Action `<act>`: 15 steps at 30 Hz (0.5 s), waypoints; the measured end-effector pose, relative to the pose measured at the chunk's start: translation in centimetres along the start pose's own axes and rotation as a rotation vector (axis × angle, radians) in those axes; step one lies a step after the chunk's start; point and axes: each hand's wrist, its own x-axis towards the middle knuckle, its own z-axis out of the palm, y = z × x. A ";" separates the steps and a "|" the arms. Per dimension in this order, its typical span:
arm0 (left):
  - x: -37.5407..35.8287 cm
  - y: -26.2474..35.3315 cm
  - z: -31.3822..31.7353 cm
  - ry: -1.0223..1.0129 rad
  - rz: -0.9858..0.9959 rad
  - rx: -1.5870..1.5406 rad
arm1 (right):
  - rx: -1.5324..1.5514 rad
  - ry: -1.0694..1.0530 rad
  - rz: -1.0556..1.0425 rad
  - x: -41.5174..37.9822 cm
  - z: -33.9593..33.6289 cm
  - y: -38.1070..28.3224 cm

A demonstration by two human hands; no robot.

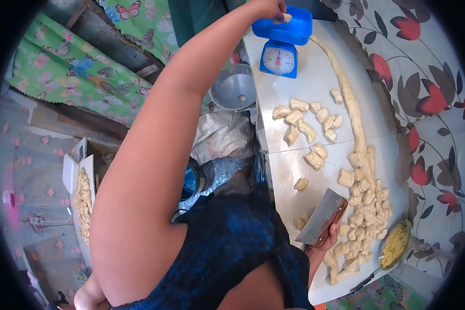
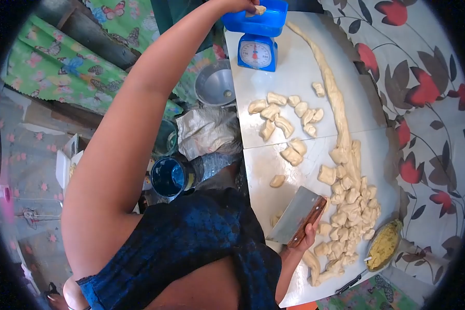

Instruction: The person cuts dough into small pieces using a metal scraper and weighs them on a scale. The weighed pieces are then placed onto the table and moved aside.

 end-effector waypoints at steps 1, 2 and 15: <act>0.2 -0.4 0.3 -0.003 -0.003 -0.003 | -0.023 -0.001 -0.003 0.0 0.1 0.0; 0.4 -0.7 0.5 0.003 0.004 0.021 | -0.025 0.001 -0.001 0.1 0.1 0.0; -0.1 0.3 0.6 0.047 0.048 0.111 | -0.142 0.025 -0.051 0.1 0.2 0.0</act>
